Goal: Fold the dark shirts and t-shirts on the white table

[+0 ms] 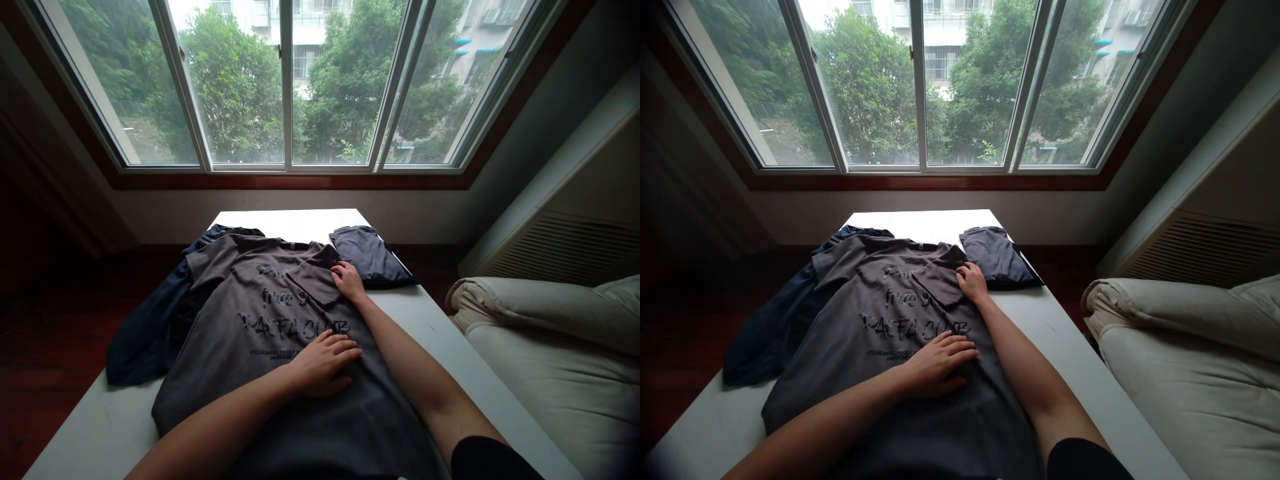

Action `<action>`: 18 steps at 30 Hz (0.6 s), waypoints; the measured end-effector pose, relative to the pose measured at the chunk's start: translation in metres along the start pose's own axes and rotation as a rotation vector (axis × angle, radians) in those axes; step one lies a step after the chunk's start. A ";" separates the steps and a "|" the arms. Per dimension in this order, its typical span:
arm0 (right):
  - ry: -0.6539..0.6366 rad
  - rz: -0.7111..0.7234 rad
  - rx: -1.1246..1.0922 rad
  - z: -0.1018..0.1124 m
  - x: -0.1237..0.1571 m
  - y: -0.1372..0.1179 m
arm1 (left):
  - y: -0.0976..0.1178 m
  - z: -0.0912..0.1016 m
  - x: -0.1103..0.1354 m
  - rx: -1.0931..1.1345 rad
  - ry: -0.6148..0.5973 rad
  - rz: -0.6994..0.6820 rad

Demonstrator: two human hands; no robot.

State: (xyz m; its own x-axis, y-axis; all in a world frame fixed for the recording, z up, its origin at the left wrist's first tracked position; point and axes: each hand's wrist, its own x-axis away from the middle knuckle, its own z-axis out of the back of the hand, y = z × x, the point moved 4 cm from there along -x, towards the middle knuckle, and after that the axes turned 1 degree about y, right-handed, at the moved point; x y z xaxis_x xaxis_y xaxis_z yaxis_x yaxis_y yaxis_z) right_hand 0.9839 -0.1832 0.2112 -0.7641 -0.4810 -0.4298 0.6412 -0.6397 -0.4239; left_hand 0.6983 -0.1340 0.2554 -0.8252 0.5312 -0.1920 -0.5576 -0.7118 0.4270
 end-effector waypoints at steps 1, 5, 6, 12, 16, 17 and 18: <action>0.001 0.004 -0.002 0.000 0.000 0.000 | 0.000 0.001 0.000 0.008 0.003 0.005; -0.001 0.022 -0.007 0.000 -0.001 0.000 | -0.002 -0.001 0.001 0.007 0.017 0.007; -0.003 0.024 -0.007 -0.001 -0.001 0.000 | -0.002 -0.002 0.001 -0.001 0.019 0.002; 0.001 0.033 -0.043 -0.002 0.001 0.002 | -0.008 0.002 0.000 -0.051 0.116 0.055; 0.097 -0.010 -0.123 0.004 -0.007 0.004 | -0.033 0.017 0.003 -0.112 0.226 0.240; 0.126 -0.029 -0.142 0.006 -0.013 0.004 | -0.041 0.021 0.005 -0.127 0.243 0.296; 0.146 -0.048 -0.153 0.009 -0.019 0.004 | -0.049 0.024 0.007 -0.139 0.256 0.348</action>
State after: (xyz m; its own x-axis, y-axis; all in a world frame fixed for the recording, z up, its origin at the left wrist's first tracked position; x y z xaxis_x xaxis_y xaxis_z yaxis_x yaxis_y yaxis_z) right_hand 1.0001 -0.1815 0.2247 -0.7829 -0.3526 -0.5126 0.6159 -0.5561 -0.5581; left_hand 0.7220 -0.0848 0.2545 -0.9518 0.1311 -0.2773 -0.2353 -0.8921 0.3857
